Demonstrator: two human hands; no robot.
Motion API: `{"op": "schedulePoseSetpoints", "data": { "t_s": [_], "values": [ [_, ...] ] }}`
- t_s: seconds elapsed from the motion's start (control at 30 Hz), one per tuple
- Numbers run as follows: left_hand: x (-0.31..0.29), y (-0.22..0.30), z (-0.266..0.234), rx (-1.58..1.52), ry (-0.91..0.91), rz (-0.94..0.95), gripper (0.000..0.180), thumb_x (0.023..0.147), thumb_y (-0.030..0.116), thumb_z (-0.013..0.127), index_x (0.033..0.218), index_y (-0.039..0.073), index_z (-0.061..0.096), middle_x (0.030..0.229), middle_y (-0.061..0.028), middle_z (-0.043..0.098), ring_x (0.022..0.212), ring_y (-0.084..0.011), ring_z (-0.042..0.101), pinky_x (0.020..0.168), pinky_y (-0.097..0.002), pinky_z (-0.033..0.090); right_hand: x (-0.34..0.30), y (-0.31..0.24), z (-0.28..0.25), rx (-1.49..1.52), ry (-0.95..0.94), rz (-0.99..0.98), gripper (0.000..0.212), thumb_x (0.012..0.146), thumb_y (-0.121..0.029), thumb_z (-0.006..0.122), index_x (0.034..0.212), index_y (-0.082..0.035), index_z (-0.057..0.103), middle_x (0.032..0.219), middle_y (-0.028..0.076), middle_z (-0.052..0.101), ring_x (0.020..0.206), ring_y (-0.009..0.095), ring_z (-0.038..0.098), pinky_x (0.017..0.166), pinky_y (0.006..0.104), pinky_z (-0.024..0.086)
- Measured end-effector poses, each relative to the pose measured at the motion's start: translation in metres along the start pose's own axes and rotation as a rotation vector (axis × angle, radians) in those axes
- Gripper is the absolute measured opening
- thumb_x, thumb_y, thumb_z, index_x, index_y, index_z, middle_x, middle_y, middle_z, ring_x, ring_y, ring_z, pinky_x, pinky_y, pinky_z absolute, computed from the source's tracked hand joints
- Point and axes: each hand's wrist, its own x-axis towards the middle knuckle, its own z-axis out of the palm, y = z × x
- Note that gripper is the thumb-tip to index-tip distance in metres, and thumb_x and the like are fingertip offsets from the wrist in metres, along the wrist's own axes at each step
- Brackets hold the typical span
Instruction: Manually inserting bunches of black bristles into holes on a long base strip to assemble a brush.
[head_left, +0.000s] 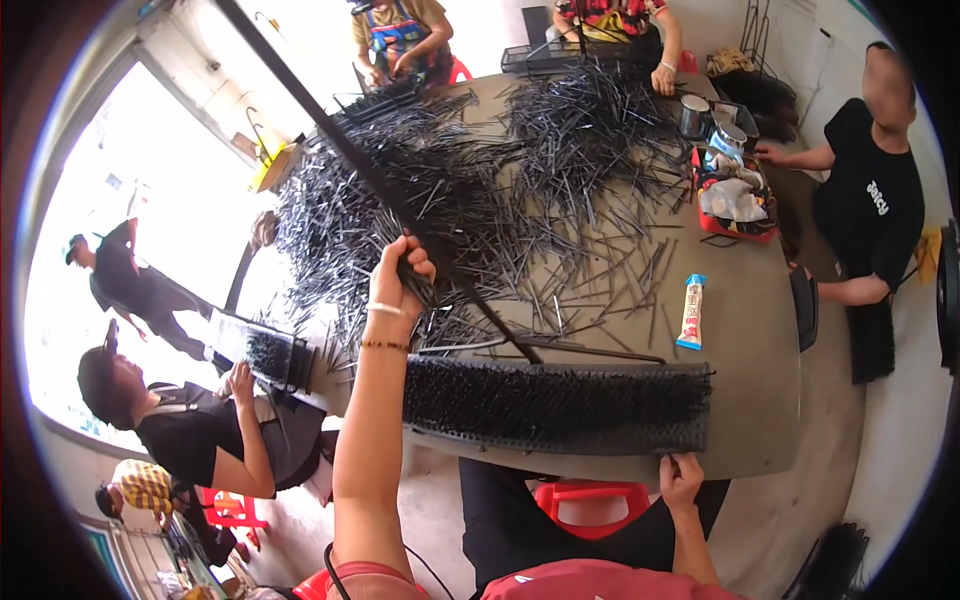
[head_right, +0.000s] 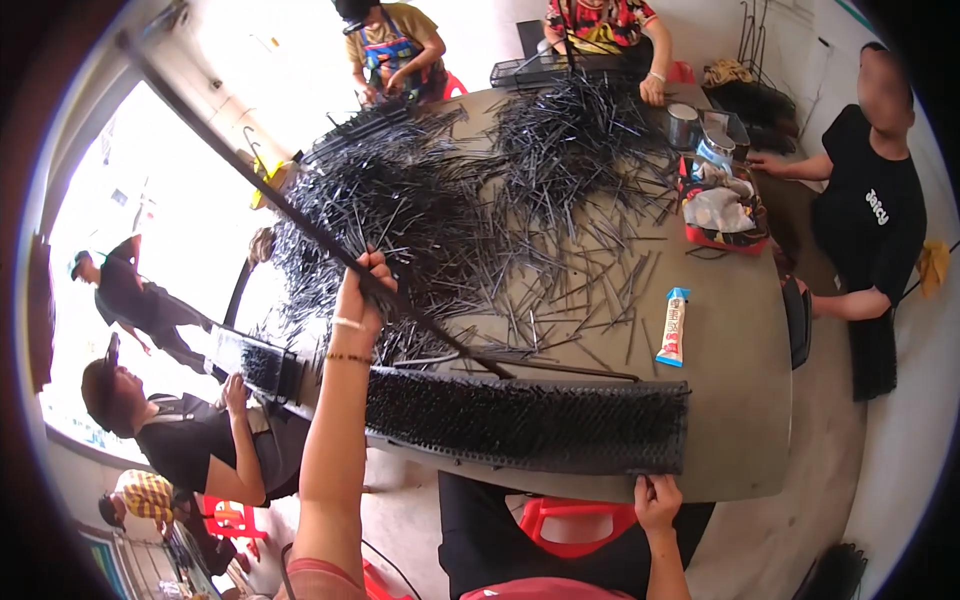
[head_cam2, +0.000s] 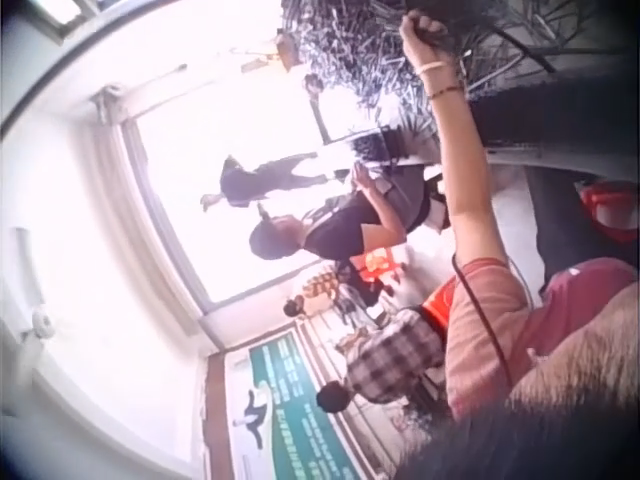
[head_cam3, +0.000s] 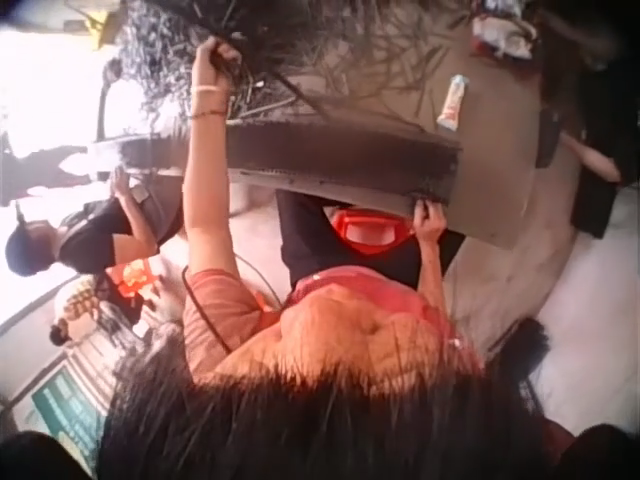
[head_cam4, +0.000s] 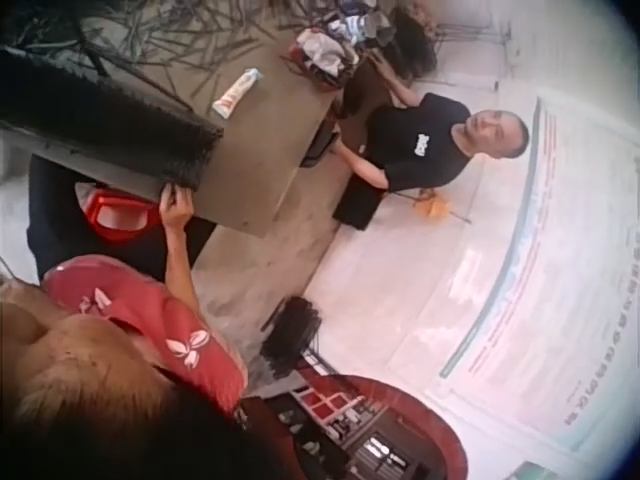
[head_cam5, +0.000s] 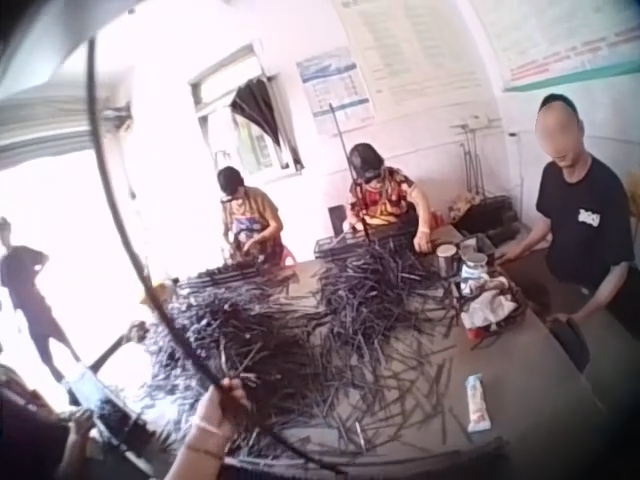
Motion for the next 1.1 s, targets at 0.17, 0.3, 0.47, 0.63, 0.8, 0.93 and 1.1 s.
{"op": "schedulePoseSetpoints", "data": {
  "t_s": [0.17, 0.3, 0.47, 0.63, 0.8, 0.93, 1.1],
  "values": [
    [-0.132, -0.008, 0.010, 0.155, 0.003, 0.026, 0.016, 0.088, 0.010, 0.056, 0.104, 0.004, 0.053, 0.086, -0.0033, 0.054, 0.064, -0.0099, 0.044, 0.052, -0.0239, 0.038, 0.001, -0.030, -0.009, 0.154, -0.058, 0.077, 0.007, 0.079, -0.002, 0.067, 0.082, 0.003, 0.062, 0.068, 0.005, 0.053, 0.050, 0.010, 0.047, 0.046, 0.0231, 0.036],
    [-0.212, -0.059, 0.012, 0.208, 0.030, -0.059, 0.024, 0.087, 0.008, 0.055, 0.110, 0.006, 0.052, 0.085, -0.0044, 0.051, 0.062, -0.0112, 0.042, 0.050, -0.0246, 0.036, 0.007, -0.071, -0.013, 0.163, -0.007, 0.148, 0.006, 0.081, -0.002, 0.065, 0.083, 0.003, 0.063, 0.067, 0.005, 0.054, 0.053, 0.009, 0.049, 0.047, 0.0236, 0.038],
    [-0.271, -0.134, 0.007, 0.107, -0.009, -0.271, 0.024, 0.088, 0.006, 0.053, 0.111, 0.007, 0.054, 0.086, -0.0053, 0.050, 0.062, -0.0119, 0.043, 0.051, -0.0246, 0.036, 0.006, -0.112, -0.022, 0.442, -0.143, 0.487, 0.011, 0.087, -0.007, 0.061, 0.090, 0.002, 0.066, 0.075, 0.003, 0.062, 0.059, 0.007, 0.055, 0.051, 0.0201, 0.044],
    [-0.304, -0.185, -0.001, 0.032, -0.011, -0.417, 0.020, 0.089, 0.007, 0.054, 0.109, 0.005, 0.053, 0.086, -0.0053, 0.053, 0.063, -0.0122, 0.046, 0.053, -0.0258, 0.039, -0.002, -0.138, -0.023, 0.823, -0.450, 0.587, 0.034, 0.094, -0.020, 0.056, 0.120, 0.002, 0.055, 0.093, 0.007, 0.065, 0.063, 0.008, 0.058, 0.055, 0.0209, 0.048],
    [-0.314, -0.215, -0.008, 0.094, -0.024, -0.488, 0.020, 0.089, 0.009, 0.056, 0.107, 0.003, 0.053, 0.084, -0.0048, 0.056, 0.064, -0.0119, 0.050, 0.053, -0.0254, 0.043, -0.001, -0.140, -0.026, 0.949, -0.451, 0.658, 0.043, 0.096, -0.027, 0.051, 0.129, 0.001, 0.045, 0.102, 0.011, 0.062, 0.069, 0.011, 0.060, 0.060, 0.0236, 0.050],
    [-0.321, -0.222, -0.007, 0.197, -0.085, -0.559, 0.012, 0.088, 0.008, 0.056, 0.099, 0.002, 0.055, 0.087, -0.0055, 0.060, 0.064, -0.0105, 0.051, 0.053, -0.0247, 0.043, 0.010, -0.136, -0.030, 0.893, -0.476, 0.650, 0.039, 0.094, -0.028, 0.054, 0.117, 0.003, 0.054, 0.091, 0.008, 0.063, 0.067, 0.010, 0.059, 0.059, 0.0233, 0.050],
    [-0.326, -0.230, -0.003, 0.287, -0.098, -0.485, 0.024, 0.087, 0.005, 0.055, 0.110, 0.006, 0.048, 0.088, -0.0073, 0.060, 0.064, -0.0117, 0.054, 0.053, -0.0233, 0.046, 0.019, -0.126, -0.023, 0.804, -0.494, 0.669, 0.034, 0.089, -0.029, 0.063, 0.100, 0.002, 0.062, 0.078, 0.003, 0.062, 0.064, 0.009, 0.058, 0.056, 0.0225, 0.049]
  ]
}}
